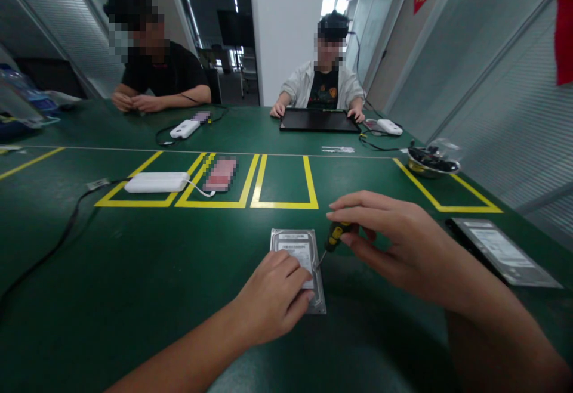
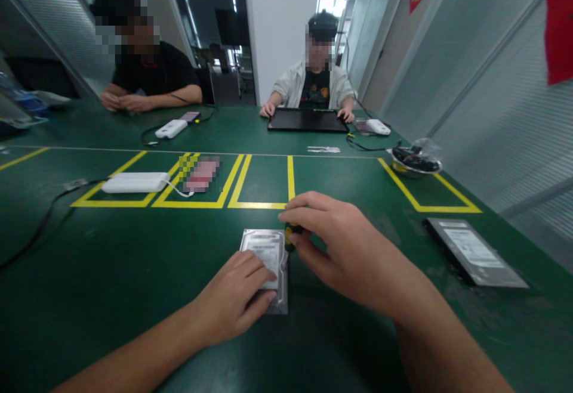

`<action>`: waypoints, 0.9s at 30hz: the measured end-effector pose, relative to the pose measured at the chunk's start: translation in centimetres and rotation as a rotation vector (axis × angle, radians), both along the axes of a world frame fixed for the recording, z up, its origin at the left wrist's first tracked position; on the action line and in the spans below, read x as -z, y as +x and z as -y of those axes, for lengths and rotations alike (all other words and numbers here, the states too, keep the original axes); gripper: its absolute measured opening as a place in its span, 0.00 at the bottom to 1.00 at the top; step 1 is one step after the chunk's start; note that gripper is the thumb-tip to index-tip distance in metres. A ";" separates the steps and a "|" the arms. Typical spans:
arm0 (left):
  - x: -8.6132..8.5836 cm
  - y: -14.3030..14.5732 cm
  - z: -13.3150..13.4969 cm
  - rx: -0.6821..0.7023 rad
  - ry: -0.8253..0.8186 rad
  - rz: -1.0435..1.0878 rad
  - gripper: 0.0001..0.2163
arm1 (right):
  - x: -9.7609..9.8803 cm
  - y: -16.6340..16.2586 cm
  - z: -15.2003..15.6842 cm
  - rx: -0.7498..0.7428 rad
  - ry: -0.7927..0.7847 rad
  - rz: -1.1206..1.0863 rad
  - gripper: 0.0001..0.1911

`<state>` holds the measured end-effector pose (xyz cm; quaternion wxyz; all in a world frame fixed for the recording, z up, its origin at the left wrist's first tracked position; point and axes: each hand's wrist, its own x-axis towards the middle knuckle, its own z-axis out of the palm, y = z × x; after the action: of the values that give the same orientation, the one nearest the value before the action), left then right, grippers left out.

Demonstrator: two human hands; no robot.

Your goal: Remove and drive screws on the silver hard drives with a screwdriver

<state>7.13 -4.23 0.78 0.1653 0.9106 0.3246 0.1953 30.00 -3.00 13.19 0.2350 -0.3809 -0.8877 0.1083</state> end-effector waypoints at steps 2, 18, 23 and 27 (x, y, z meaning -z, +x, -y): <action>0.0 0.0 0.0 0.004 -0.005 -0.004 0.06 | -0.1 0.1 0.1 -0.004 -0.010 0.012 0.16; 0.0 0.0 -0.1 0.002 -0.004 -0.028 0.06 | 0.6 -0.4 0.1 0.120 0.018 0.096 0.05; -0.1 0.1 0.0 -0.001 -0.017 -0.032 0.06 | 0.6 -0.7 -0.4 0.129 0.072 0.086 0.04; -0.2 0.0 -0.1 -0.003 -0.022 -0.027 0.06 | 1.0 -0.8 -0.8 0.091 0.087 0.045 0.06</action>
<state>7.18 -4.13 0.96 0.1708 0.9108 0.3301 0.1796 29.24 -2.24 12.14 0.2358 -0.4128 -0.8783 0.0503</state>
